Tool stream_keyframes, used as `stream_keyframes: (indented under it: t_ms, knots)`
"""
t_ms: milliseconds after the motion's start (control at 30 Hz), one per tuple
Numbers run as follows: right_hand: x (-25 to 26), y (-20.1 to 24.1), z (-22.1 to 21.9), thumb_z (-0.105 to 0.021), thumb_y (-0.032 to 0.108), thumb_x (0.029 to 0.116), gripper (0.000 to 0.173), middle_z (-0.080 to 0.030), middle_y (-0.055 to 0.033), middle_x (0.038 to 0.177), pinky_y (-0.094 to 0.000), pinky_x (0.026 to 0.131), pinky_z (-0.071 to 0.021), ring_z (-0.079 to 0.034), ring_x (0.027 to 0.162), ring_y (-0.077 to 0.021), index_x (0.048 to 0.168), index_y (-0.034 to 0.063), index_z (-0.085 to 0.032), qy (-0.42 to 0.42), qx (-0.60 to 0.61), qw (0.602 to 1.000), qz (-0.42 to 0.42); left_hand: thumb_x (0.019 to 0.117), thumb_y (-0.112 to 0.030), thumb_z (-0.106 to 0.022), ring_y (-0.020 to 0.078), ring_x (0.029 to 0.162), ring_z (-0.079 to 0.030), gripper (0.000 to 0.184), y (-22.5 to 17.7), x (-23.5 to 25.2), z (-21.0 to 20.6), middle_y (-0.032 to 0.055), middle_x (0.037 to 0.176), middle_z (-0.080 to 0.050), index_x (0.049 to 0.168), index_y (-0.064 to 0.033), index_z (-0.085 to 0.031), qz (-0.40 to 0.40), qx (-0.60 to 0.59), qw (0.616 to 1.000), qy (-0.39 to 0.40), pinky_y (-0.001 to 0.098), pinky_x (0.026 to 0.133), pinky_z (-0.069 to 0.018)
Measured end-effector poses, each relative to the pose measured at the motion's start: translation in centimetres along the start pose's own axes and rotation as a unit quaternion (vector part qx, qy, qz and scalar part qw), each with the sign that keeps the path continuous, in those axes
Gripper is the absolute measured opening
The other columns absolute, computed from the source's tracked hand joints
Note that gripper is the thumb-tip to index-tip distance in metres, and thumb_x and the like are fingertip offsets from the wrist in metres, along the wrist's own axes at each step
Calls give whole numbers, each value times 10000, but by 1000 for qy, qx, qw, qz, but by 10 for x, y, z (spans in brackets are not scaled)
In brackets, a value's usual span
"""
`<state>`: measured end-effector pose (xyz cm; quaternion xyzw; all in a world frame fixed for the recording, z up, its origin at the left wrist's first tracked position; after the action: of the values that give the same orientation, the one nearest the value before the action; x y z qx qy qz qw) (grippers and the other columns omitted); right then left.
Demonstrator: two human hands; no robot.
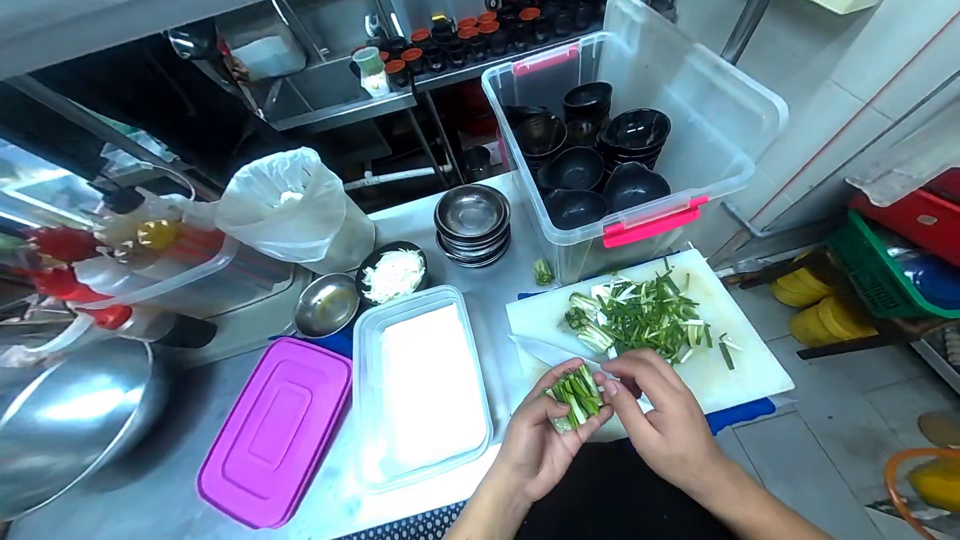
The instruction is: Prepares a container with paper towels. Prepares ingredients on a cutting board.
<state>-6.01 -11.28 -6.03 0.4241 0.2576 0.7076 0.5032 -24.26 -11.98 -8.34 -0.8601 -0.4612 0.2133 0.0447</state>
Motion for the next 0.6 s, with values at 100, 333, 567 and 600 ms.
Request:
stream_keyframes:
  t_ms: [100, 333, 567, 600]
  knots:
    - [-9, 0, 1, -529, 296, 1057, 252, -684, 20, 943, -240, 720, -569, -641, 825, -56, 1084, 143, -728, 7, -11, 1000, 27, 920, 61, -414, 406, 1249, -581, 529, -4, 1, -1, 283, 1383, -540, 1438, -37, -464, -27, 27, 999, -16, 553, 1079, -471]
    - [-11, -4, -13, -588, 295, 1023, 205, -665, -16, 935, -258, 678, -581, -645, 794, -89, 1039, 155, -736, 67, -79, 994, 29, 909, 61, -431, 351, 1198, -612, 556, -2, 1, -1, 264, 1373, -560, 1452, -56, -469, -27, 98, 995, -12, 484, 997, -531]
    - [-7, 0, -4, -648, 218, 1001, 136, -683, -1, 931, -243, 674, -580, -646, 772, -81, 1048, 107, -713, 4, 172, 984, -38, 888, 70, -441, 392, 1186, -618, 535, -3, 0, 4, 260, 1305, -587, 1410, -33, -500, -10, 42, 999, -20, 555, 1037, -505]
    - [-5, 1, -2, -654, 215, 998, 123, -683, 4, 919, -241, 677, -580, -647, 769, -82, 1046, 116, -710, -20, 188, 982, -29, 893, 66, -439, 400, 1182, -618, 528, -3, 0, 6, 263, 1304, -586, 1407, -36, -499, -8, 39, 999, -25, 559, 1037, -504]
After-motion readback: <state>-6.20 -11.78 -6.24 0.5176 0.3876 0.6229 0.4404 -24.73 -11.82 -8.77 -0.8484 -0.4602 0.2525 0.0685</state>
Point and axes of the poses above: each hand's wrist, its own x-axis towards the middle knuckle, its own z-axis out of the back of the hand, y = z × x, the point moved 2 cm from there along x, towards the middle knuckle
